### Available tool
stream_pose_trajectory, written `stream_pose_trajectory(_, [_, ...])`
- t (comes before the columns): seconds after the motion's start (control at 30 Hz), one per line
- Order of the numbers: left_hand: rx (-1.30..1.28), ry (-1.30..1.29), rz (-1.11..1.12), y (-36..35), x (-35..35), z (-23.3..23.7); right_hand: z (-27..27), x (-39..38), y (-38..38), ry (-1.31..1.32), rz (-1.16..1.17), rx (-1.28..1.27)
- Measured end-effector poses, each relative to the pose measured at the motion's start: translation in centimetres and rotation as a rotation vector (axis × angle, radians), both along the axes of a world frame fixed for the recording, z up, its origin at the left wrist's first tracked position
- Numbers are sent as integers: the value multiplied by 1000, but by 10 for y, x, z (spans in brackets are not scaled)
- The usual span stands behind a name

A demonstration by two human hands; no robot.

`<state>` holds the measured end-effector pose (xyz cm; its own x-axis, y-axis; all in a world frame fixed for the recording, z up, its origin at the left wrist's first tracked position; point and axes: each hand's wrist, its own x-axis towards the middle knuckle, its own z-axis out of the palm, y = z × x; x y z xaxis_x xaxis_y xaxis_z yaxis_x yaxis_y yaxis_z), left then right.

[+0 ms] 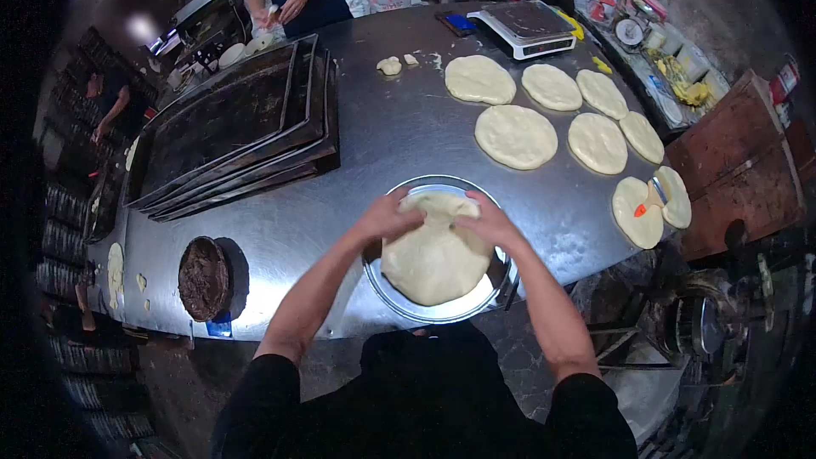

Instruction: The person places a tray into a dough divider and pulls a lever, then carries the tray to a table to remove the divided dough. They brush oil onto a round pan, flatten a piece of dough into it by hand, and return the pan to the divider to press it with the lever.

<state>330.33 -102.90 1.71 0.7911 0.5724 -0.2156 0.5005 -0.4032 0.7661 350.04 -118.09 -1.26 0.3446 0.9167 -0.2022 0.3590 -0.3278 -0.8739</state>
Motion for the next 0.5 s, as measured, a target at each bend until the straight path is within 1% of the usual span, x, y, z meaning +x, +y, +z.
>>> stream_pose_trajectory(0.03, [394, 90, 38, -2, -3, -32, -30, -4, 10, -304, 15, -99])
stream_pose_trajectory(0.07, [399, 89, 42, -5, -6, -52, -48, -19, 19, -396, -80, -45])
stream_pose_trajectory(0.1, [632, 64, -130, -9, -10, -70, -58, -41, 31, -483, -177, 3])
stream_pose_trajectory(0.13, [848, 40, -313, -14, -13, -87, -52, -65, 42, -568, -162, -120])
stream_pose_trajectory(0.17, [939, 69, -462, -18, -16, -103, -53, -89, 47, -607, -221, -87])
stream_pose_trajectory(0.23, [812, 39, -360, -34, -28, -110, -99, -99, 31, -851, -190, -35])
stream_pose_trajectory(0.27, [839, 61, -320, -45, -35, -111, -94, -90, 32, -845, -200, -43])
stream_pose_trajectory(0.33, [854, 112, -235, -83, -44, -109, -86, -70, 16, -864, 105, 43])
stream_pose_trajectory(0.37, [835, 113, -265, -96, -50, -104, -87, -56, 17, -832, 215, 91])
stream_pose_trajectory(0.43, [628, 212, -227, -112, -52, -90, -77, -26, 21, -336, 333, 17])
stream_pose_trajectory(0.47, [500, 297, -273, -108, -42, -71, -70, -35, 17, -334, 306, 11])
stream_pose_trajectory(0.5, [490, 291, -295, -99, -27, -72, -65, -56, 9, -414, 40, 20])
